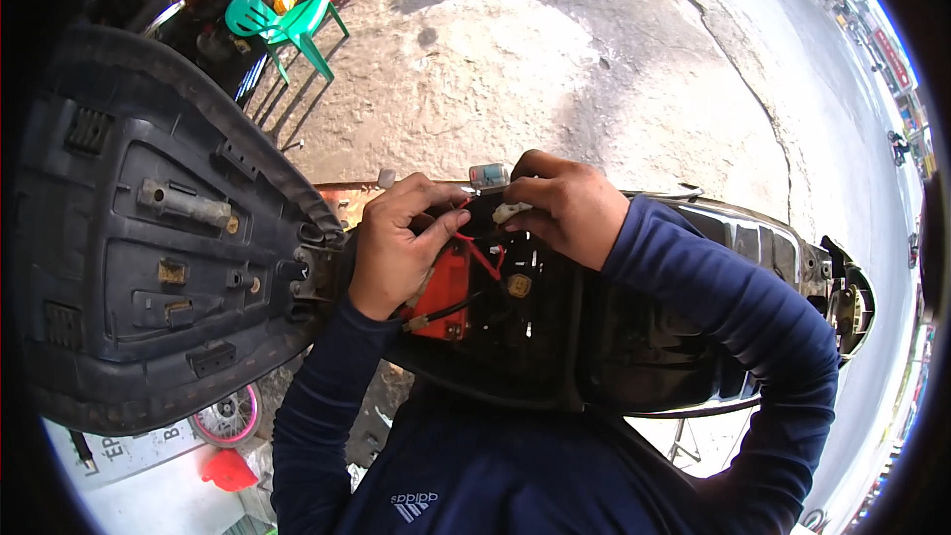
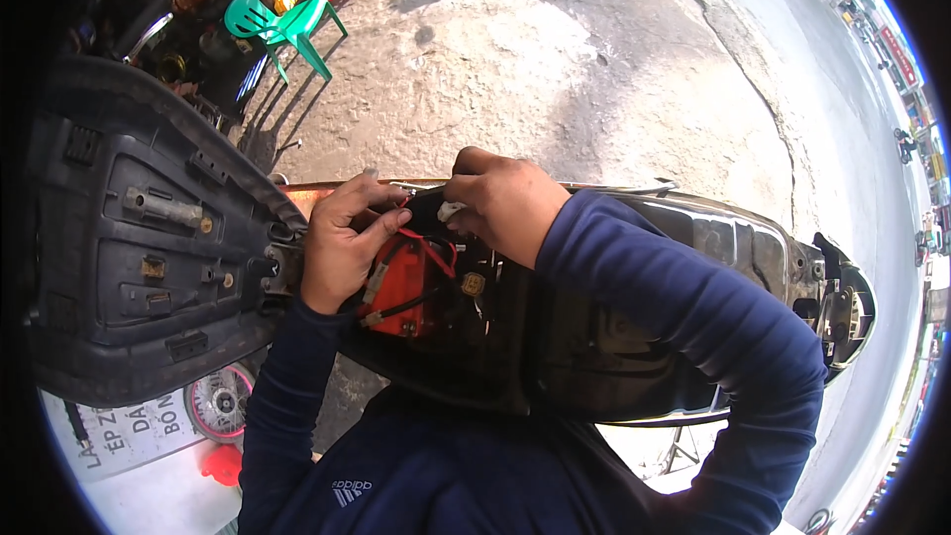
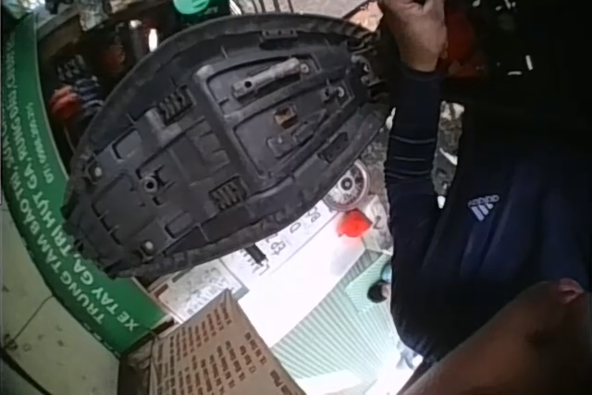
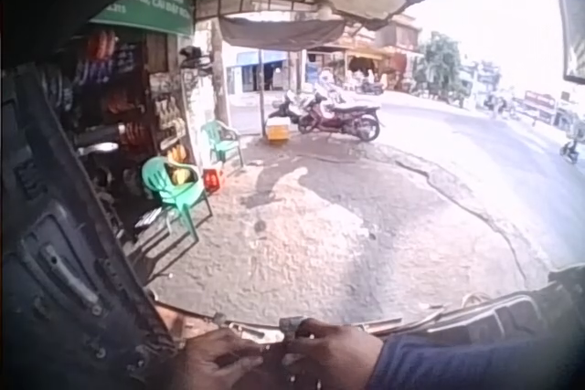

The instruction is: Connecting or replacing a battery on a motorcycle under the seat area.

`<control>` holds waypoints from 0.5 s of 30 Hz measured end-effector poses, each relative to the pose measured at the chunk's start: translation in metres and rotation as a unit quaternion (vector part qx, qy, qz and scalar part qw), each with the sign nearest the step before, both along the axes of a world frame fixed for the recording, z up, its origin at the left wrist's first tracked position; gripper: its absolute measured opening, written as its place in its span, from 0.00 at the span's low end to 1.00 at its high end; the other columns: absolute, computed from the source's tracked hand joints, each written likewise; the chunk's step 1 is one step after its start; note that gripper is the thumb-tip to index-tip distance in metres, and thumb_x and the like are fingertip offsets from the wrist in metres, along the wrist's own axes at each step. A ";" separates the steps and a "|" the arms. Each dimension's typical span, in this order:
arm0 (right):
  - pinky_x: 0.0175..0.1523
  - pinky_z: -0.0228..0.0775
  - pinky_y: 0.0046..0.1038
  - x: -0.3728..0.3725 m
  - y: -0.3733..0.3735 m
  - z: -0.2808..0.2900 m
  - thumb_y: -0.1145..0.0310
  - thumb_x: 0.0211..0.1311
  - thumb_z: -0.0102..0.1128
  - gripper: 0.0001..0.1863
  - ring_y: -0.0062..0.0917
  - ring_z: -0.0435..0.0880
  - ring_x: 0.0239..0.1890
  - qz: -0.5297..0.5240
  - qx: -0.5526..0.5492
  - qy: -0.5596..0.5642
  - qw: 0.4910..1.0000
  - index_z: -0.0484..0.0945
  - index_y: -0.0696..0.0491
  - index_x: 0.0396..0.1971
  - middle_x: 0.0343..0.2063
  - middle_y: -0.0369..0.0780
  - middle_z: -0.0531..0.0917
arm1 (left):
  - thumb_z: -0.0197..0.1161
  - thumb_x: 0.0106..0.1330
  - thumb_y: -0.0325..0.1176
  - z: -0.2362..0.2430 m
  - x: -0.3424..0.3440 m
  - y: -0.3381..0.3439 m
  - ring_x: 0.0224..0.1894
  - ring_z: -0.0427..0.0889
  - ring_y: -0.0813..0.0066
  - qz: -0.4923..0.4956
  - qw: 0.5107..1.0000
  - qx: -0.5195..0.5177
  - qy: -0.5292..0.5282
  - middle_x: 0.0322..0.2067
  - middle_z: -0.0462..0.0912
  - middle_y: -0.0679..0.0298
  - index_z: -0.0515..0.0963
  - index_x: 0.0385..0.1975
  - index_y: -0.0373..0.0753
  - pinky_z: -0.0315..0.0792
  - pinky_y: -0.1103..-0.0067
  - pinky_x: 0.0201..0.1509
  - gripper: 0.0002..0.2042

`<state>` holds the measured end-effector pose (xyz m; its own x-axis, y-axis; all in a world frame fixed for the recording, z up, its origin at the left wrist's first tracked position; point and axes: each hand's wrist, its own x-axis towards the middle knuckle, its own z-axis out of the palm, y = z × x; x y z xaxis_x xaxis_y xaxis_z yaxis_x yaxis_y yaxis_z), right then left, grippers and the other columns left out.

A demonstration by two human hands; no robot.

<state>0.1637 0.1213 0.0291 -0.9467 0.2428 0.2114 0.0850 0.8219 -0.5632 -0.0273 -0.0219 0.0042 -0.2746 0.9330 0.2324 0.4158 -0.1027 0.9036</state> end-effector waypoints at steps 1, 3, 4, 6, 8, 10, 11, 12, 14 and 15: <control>0.39 0.77 0.37 0.001 0.001 0.001 0.74 0.54 0.69 0.12 0.43 0.84 0.35 -0.013 -0.003 0.009 1.000 0.82 0.56 0.40 0.35 0.46 0.81 | 0.68 0.60 0.19 0.000 0.000 -0.001 0.36 0.81 0.80 0.001 1.000 -0.001 0.000 0.34 0.81 0.64 0.82 0.36 0.31 0.75 0.83 0.37 0.06; 0.38 0.77 0.36 0.002 0.004 0.000 0.75 0.55 0.68 0.11 0.43 0.84 0.33 -0.026 -0.020 0.031 0.999 0.82 0.58 0.39 0.30 0.47 0.82 | 0.68 0.59 0.19 0.000 0.002 0.000 0.36 0.83 0.74 -0.001 0.998 0.015 0.068 0.34 0.84 0.60 0.84 0.36 0.30 0.76 0.79 0.38 0.07; 0.38 0.77 0.36 0.002 0.004 -0.001 0.75 0.55 0.68 0.11 0.43 0.84 0.33 -0.026 -0.022 0.031 0.999 0.82 0.58 0.39 0.30 0.47 0.82 | 0.68 0.59 0.19 -0.001 0.003 0.001 0.36 0.83 0.74 -0.001 0.998 0.014 0.068 0.34 0.84 0.60 0.84 0.36 0.30 0.76 0.79 0.38 0.07; 0.38 0.77 0.37 0.003 0.004 -0.001 0.75 0.55 0.68 0.11 0.44 0.84 0.33 -0.029 -0.028 0.028 0.999 0.82 0.58 0.39 0.31 0.48 0.83 | 0.68 0.57 0.20 -0.003 0.006 0.002 0.35 0.85 0.69 0.009 0.996 0.020 0.084 0.33 0.86 0.57 0.84 0.34 0.30 0.76 0.77 0.39 0.05; 0.38 0.76 0.36 0.002 0.005 -0.001 0.75 0.54 0.68 0.11 0.44 0.84 0.33 -0.038 -0.023 0.024 0.999 0.82 0.59 0.39 0.30 0.48 0.83 | 0.69 0.57 0.21 -0.008 0.009 0.005 0.34 0.85 0.68 0.006 0.994 0.016 0.110 0.32 0.86 0.57 0.84 0.33 0.31 0.76 0.77 0.39 0.05; 0.37 0.76 0.36 0.001 0.006 0.000 0.75 0.54 0.68 0.11 0.44 0.84 0.33 -0.042 -0.018 0.021 0.999 0.82 0.60 0.38 0.30 0.49 0.83 | 0.69 0.57 0.22 -0.011 0.011 0.007 0.33 0.86 0.66 0.006 0.991 0.011 0.136 0.31 0.86 0.57 0.85 0.33 0.31 0.77 0.77 0.39 0.05; 0.37 0.76 0.36 0.002 0.006 0.000 0.75 0.54 0.68 0.11 0.43 0.85 0.32 -0.054 -0.035 0.016 0.998 0.82 0.60 0.37 0.29 0.49 0.83 | 0.70 0.57 0.23 -0.013 0.012 0.008 0.33 0.86 0.65 0.009 0.987 0.003 0.160 0.30 0.86 0.56 0.85 0.33 0.31 0.77 0.76 0.39 0.06; 0.36 0.77 0.35 0.002 0.006 0.001 0.75 0.55 0.68 0.10 0.43 0.85 0.31 -0.066 -0.051 0.011 0.996 0.82 0.61 0.37 0.28 0.49 0.83 | 0.70 0.57 0.25 -0.014 0.013 0.009 0.32 0.87 0.63 0.010 0.983 -0.005 0.185 0.29 0.87 0.56 0.85 0.33 0.32 0.78 0.75 0.39 0.06; 0.37 0.76 0.37 0.001 0.007 0.004 0.75 0.55 0.66 0.09 0.45 0.84 0.32 -0.072 -0.077 0.004 0.994 0.81 0.60 0.36 0.27 0.50 0.83 | 0.70 0.57 0.26 -0.015 0.016 0.011 0.32 0.87 0.62 0.013 0.981 -0.017 0.193 0.29 0.87 0.55 0.85 0.32 0.32 0.78 0.75 0.39 0.06; 0.39 0.75 0.39 0.001 0.006 0.005 0.75 0.55 0.65 0.08 0.48 0.84 0.33 -0.080 -0.101 -0.002 0.992 0.81 0.60 0.35 0.26 0.51 0.82 | 0.70 0.57 0.27 -0.014 0.017 0.011 0.32 0.87 0.61 0.013 0.979 -0.028 0.202 0.29 0.87 0.55 0.85 0.32 0.32 0.78 0.74 0.39 0.06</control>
